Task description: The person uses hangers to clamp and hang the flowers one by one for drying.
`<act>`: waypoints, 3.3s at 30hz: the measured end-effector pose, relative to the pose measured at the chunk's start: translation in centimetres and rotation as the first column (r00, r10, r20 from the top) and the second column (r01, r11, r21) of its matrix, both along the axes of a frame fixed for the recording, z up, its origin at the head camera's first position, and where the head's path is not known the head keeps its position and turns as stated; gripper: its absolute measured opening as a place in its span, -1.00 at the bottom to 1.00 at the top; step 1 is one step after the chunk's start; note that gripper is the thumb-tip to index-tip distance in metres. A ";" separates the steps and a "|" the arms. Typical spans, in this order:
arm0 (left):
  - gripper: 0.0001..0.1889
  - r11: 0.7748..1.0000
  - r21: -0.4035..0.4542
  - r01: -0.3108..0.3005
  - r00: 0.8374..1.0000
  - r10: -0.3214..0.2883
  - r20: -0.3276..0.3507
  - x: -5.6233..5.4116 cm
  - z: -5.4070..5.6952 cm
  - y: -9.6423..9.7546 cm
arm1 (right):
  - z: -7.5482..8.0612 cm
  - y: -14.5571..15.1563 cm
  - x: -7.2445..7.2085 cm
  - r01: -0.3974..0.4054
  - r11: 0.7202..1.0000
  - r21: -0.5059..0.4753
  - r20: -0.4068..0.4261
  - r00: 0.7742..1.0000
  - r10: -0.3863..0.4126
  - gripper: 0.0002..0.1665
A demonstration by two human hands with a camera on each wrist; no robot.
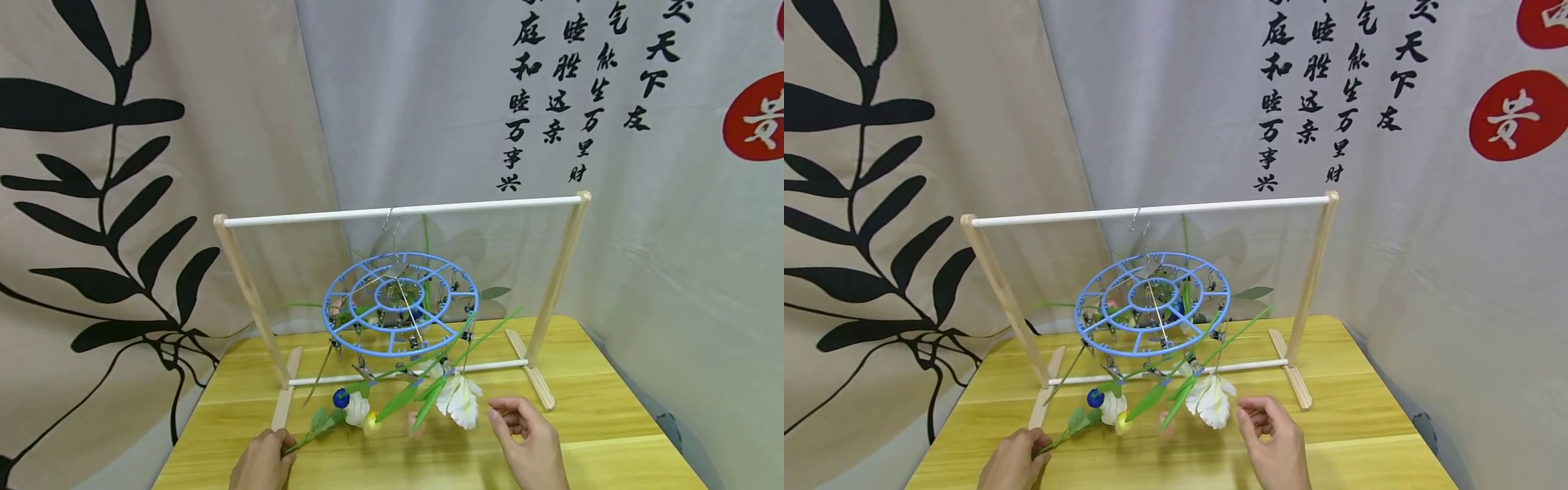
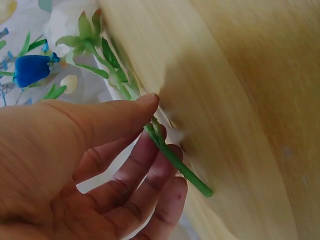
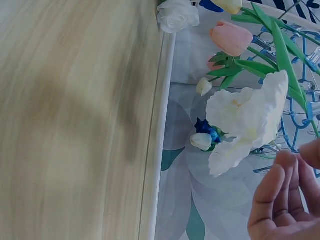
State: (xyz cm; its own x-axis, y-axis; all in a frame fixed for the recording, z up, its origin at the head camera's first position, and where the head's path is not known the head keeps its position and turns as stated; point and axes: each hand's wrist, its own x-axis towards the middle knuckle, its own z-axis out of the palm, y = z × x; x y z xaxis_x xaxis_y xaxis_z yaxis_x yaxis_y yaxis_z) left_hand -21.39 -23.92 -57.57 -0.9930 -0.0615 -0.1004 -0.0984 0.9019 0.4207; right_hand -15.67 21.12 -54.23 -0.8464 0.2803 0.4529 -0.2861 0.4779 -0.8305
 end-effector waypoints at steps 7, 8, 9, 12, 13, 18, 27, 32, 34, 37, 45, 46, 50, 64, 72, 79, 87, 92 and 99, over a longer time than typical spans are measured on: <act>-0.79 0.999 0.035 0.019 0.999 -0.018 -0.027 0.1 0.1 -0.4 | -0.3 -0.2 0.2 -0.032 0.999 -0.005 -0.014 0.999 0.032 -0.83; -0.78 0.999 0.040 0.022 0.999 -0.020 -0.044 0.2 0.2 -0.5 | -0.3 -0.2 0.1 -0.040 0.999 -0.001 -0.018 0.999 0.040 -0.83; -0.78 0.999 0.044 0.029 0.998 -0.027 -0.062 0.3 0.3 -0.6 | -0.4 -0.2 0.1 -0.051 0.999 0.001 -0.024 0.998 0.051 -0.83; -0.78 0.997 0.066 0.043 0.993 -0.035 -0.109 0.0 0.7 -0.9 | -0.6 -0.5 -0.2 -0.071 0.997 0.016 -0.054 0.996 0.072 -0.81; -0.79 0.996 0.075 0.045 0.992 -0.036 -0.117 -0.1 1.0 -1.0 | -0.6 -0.6 -0.3 -0.080 0.997 0.019 -0.067 0.994 0.081 -0.79; -0.82 0.994 0.089 0.058 0.988 -0.045 -0.148 0.0 2.7 -1.0 | -0.9 -1.2 -0.8 -0.142 0.987 0.070 -0.159 0.976 0.151 -0.68; -0.71 0.902 -0.062 0.427 0.695 -0.371 -0.616 0.9 4.8 -0.5 | -0.8 -2.4 -1.5 -0.268 0.944 0.192 -0.283 0.906 0.315 -0.48; -0.61 0.811 -0.090 0.578 0.539 -0.463 -0.703 1.6 6.1 0.8 | -0.4 -3.0 -2.0 -0.380 0.884 0.273 -0.361 0.811 0.460 -0.44; -0.56 0.786 -0.075 0.614 0.510 -0.468 -0.722 2.1 6.7 1.7 | -0.2 -3.4 -2.2 -0.429 0.849 0.310 -0.375 0.765 0.524 -0.45; -0.50 0.759 -0.072 0.647 0.472 -0.473 -0.744 2.9 7.7 3.0 | 0.2 -4.3 -2.1 -0.481 0.805 0.348 -0.367 0.720 0.589 -0.46; -0.46 0.723 -0.112 0.681 0.417 -0.510 -0.753 4.1 9.6 6.6 | 0.8 -7.0 -2.2 -0.572 0.712 0.408 -0.357 0.618 0.701 -0.64; -0.46 0.717 -0.117 0.687 0.405 -0.512 -0.758 4.2 9.8 7.0 | 0.8 -7.3 -2.2 -0.588 0.698 0.409 -0.345 0.608 0.715 -0.64; -0.48 0.676 -0.115 0.728 0.357 -0.518 -0.777 4.2 10.4 9.1 | 0.7 -8.4 -1.9 -0.645 0.659 0.388 -0.280 0.599 0.751 -0.54; -0.57 0.591 -0.044 0.805 0.305 -0.477 -0.825 4.0 10.3 13.1 | 0.7 -8.0 -1.5 -0.536 0.744 0.400 -0.325 0.676 0.662 -0.71; -0.16 0.574 0.073 0.815 0.385 -0.445 -0.809 4.0 9.8 14.8 | 1.1 -6.2 -1.1 -0.472 0.775 0.421 -0.355 0.700 0.619 -0.79; -0.59 0.508 0.166 0.845 0.426 -0.454 -0.783 3.5 7.5 16.5 | 1.3 -4.4 -0.3 -0.483 0.787 0.384 -0.340 0.718 0.607 -0.69; -0.73 0.513 0.166 0.842 0.437 -0.468 -0.769 3.0 6.2 17.5 | 1.9 -1.9 0.4 -0.355 0.868 0.348 -0.344 0.813 0.470 -0.51; -0.74 0.546 0.137 0.827 0.424 -0.445 -0.789 3.0 6.7 18.4 | 2.7 -0.8 0.7 -0.239 0.935 0.263 -0.331 0.888 0.320 -0.48; -0.75 0.561 0.087 0.823 0.376 -0.423 -0.824 3.2 7.7 21.1 | 2.6 0.1 0.2 -0.123 0.981 0.150 -0.305 0.938 0.164 -0.55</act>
State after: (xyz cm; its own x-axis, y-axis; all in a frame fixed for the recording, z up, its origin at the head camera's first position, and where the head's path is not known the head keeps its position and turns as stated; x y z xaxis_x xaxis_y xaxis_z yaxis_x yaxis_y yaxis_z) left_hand -18.19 -2.79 -49.90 -0.4664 0.4571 0.7573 0.8845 0.2484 0.3949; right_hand -15.44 21.22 -51.68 -0.6819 0.0895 0.7259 -0.5958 0.5077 -0.6223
